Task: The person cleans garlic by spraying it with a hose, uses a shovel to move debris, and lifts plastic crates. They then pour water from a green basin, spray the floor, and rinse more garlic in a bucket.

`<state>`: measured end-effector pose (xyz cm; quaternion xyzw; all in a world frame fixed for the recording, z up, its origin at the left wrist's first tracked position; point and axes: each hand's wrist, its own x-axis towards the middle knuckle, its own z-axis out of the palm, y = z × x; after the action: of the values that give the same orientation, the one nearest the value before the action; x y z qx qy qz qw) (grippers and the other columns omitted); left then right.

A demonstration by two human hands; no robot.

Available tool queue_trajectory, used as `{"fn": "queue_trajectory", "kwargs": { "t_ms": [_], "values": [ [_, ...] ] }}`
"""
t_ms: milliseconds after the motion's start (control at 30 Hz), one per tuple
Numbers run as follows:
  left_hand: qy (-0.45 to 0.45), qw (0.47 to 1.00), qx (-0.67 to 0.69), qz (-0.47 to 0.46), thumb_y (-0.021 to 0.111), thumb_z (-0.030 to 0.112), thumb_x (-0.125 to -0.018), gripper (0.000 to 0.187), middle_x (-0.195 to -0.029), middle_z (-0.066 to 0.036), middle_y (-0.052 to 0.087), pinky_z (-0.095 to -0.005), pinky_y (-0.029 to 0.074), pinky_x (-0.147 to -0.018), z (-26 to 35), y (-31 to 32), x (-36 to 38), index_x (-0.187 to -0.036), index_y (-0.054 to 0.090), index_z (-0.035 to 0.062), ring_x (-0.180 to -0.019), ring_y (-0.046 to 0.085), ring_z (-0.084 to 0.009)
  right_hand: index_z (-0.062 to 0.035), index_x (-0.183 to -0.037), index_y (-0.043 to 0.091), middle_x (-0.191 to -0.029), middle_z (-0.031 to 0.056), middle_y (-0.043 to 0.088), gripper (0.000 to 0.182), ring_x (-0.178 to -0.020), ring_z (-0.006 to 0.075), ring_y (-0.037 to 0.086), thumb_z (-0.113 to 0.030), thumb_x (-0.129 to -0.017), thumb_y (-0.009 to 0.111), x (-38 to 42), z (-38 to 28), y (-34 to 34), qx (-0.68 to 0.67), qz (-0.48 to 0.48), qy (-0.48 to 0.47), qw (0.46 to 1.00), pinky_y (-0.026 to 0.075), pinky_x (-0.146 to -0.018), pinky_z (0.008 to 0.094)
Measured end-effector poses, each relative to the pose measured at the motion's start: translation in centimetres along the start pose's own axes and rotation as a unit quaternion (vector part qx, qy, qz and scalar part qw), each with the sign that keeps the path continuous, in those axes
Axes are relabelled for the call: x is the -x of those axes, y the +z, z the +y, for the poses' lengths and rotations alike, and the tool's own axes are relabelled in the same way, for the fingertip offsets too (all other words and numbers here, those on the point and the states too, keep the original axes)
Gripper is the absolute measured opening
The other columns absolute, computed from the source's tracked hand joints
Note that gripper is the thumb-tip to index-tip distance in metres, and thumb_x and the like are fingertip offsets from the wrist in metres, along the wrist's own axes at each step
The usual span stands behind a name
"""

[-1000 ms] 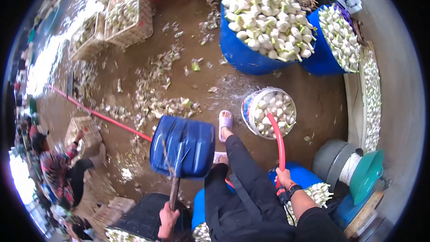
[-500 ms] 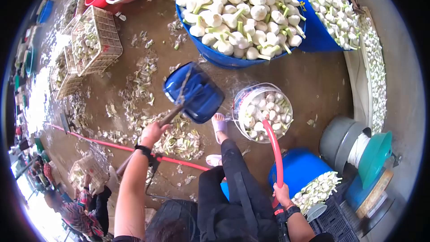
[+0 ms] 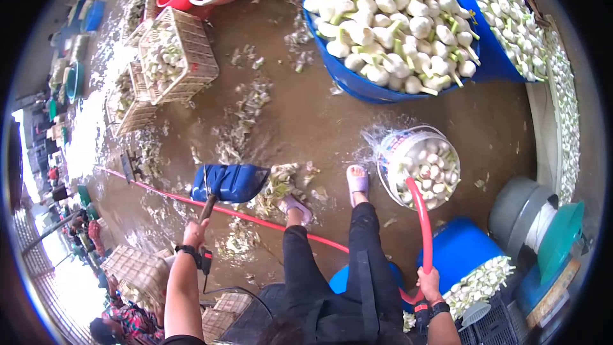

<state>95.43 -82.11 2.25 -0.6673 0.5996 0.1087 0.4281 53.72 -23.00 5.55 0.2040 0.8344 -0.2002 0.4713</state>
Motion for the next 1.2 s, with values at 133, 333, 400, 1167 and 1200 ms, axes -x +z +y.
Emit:
{"fn": "queue_trajectory", "kwargs": {
  "t_ms": [133,333,400,1167,1200],
  "values": [
    [0.016,0.986,0.159,-0.042,0.053,0.056,-0.075,0.063,-0.073,-0.022,0.062,-0.0392,0.048,-0.067,-5.4,1.8,-1.5,-0.081,0.062,-0.0063,-0.072,0.063,-0.0314,-0.0026,-0.079,0.051,-0.052,0.0035,0.048,0.012,-0.039,0.0122,0.048,-0.014,-0.079,0.053,2.1,-0.4,2.5,-0.004,0.052,0.009,0.999,0.043,-0.035,0.0272],
    [0.092,0.940,0.319,-0.075,0.055,0.045,-0.078,0.046,-0.052,-0.007,0.053,-0.0308,0.045,-0.046,-3.5,-3.5,-1.3,-0.067,0.056,0.0000,-0.046,0.056,-0.0168,-0.0033,-0.077,0.052,-0.049,0.0038,0.048,0.014,-0.037,0.0142,0.049,-0.017,-0.077,0.054,4.1,-0.4,5.9,-0.030,0.081,0.048,0.995,0.042,-0.034,0.0286],
    [0.159,0.923,0.341,-0.080,0.056,0.042,-0.079,0.043,-0.050,-0.005,0.050,-0.0296,0.042,-0.042,0.9,-6.5,-2.2,-0.066,0.053,0.0010,-0.043,0.052,-0.0145,-0.0032,-0.074,0.053,-0.049,0.0044,0.048,0.014,-0.037,0.0148,0.050,-0.017,-0.076,0.054,5.0,-0.6,6.8,-0.043,0.090,0.042,0.994,0.042,-0.034,0.0293],
    [0.266,0.940,0.214,-0.029,0.056,0.039,-0.077,0.046,-0.068,-0.019,0.061,-0.0385,0.050,-0.059,42.6,-19.0,-16.3,-0.090,0.053,-0.0054,-0.061,0.063,-0.0282,0.0009,-0.071,0.054,-0.050,0.0092,0.053,0.015,-0.041,0.0193,0.056,-0.014,-0.072,0.054,3.1,-5.0,7.0,0.024,0.110,0.112,0.987,0.046,-0.040,0.0317],
    [0.258,0.945,0.201,-0.023,0.055,0.039,-0.077,0.048,-0.069,-0.019,0.061,-0.0385,0.050,-0.062,40.4,-17.8,-15.5,-0.094,0.053,-0.0052,-0.064,0.063,-0.0290,0.0009,-0.071,0.054,-0.050,0.0091,0.053,0.015,-0.041,0.0193,0.056,-0.014,-0.072,0.054,3.3,-5.7,7.0,0.041,0.101,0.112,0.988,0.045,-0.040,0.0319]
  ]
}}
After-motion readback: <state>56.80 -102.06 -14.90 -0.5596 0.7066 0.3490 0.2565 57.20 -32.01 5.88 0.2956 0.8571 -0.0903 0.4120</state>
